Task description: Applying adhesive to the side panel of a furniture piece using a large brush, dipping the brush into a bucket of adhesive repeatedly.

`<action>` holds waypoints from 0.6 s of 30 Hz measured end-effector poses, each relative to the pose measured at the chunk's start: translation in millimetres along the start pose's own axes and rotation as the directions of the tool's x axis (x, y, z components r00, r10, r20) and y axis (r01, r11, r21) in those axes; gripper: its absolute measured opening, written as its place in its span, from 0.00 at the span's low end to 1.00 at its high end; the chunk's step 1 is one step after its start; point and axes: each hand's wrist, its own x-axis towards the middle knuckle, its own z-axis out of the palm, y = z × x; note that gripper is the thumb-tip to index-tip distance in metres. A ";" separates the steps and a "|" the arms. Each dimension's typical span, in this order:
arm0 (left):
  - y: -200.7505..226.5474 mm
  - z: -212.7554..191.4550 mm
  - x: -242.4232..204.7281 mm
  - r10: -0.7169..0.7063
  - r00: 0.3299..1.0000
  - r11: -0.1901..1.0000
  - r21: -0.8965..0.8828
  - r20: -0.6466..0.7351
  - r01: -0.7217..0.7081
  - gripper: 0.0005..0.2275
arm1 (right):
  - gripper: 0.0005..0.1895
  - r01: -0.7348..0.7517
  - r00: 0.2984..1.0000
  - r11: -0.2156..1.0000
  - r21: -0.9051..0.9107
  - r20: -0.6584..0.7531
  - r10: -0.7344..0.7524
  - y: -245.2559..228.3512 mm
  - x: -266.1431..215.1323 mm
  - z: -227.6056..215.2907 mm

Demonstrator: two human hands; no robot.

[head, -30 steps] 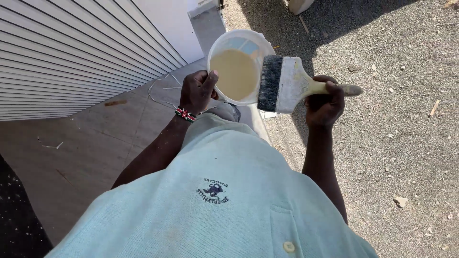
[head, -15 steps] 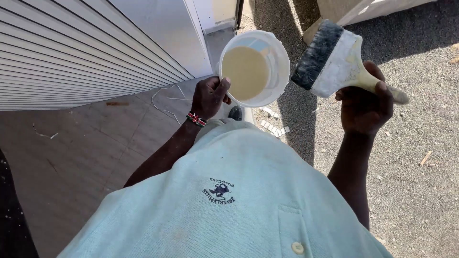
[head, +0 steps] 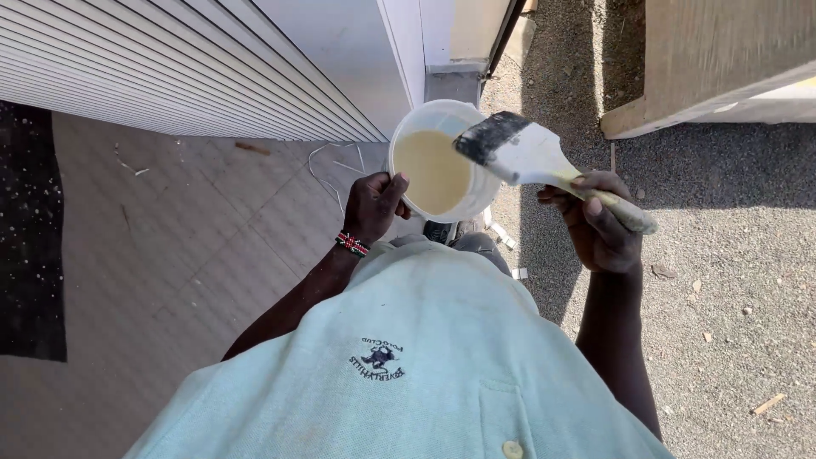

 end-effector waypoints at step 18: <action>17.1 18.2 -57.2 -0.075 0.931 0.994 -0.099 -0.357 0.042 0.26 | 0.11 -0.119 0.992 0.975 -0.188 -0.071 0.107 -34.7 84.2 -72.3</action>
